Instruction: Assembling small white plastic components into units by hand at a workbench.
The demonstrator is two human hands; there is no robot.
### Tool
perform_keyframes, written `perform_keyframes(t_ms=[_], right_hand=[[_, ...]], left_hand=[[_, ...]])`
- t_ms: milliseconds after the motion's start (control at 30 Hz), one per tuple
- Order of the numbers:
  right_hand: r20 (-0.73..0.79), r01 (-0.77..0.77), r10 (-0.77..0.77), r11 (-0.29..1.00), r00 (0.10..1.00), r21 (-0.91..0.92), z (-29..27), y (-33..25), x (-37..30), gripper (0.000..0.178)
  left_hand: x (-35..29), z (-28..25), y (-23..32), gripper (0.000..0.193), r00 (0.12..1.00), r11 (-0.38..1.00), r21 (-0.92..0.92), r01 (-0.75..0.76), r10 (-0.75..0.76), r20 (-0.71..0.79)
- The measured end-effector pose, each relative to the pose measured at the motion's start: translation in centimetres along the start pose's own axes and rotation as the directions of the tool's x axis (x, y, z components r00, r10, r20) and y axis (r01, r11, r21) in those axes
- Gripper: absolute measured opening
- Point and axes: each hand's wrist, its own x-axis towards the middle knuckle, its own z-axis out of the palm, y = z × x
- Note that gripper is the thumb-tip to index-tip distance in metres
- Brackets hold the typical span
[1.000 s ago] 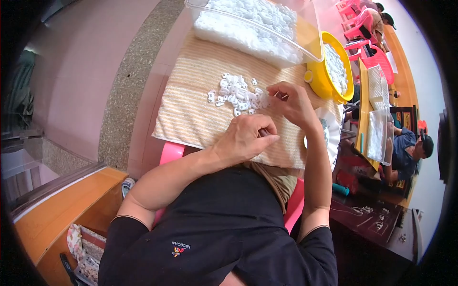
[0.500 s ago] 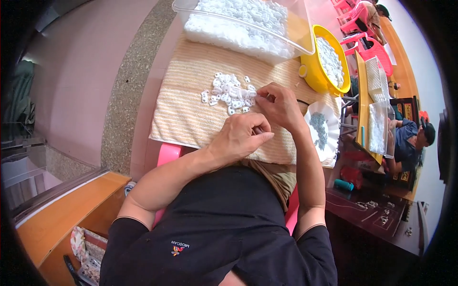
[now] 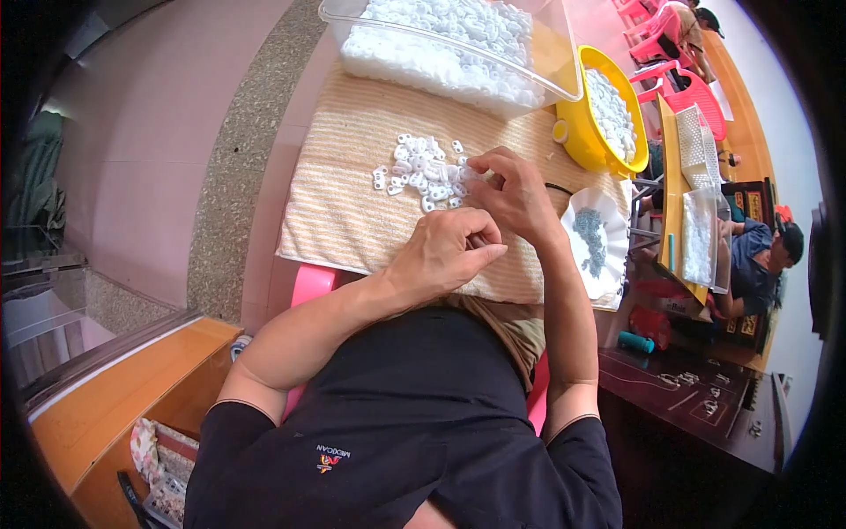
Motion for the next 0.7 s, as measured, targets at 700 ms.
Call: perform_keyframes(t_ms=[700], right_hand=[[-0.077, -0.080, 0.127, 0.890, 0.989, 0.449, 0.2, 1.2, -1.1, 0.017]], left_hand=[[0.0, 0.0, 0.0, 0.012, 0.998, 0.999, -0.032, -0.007, 0.005, -0.070]])
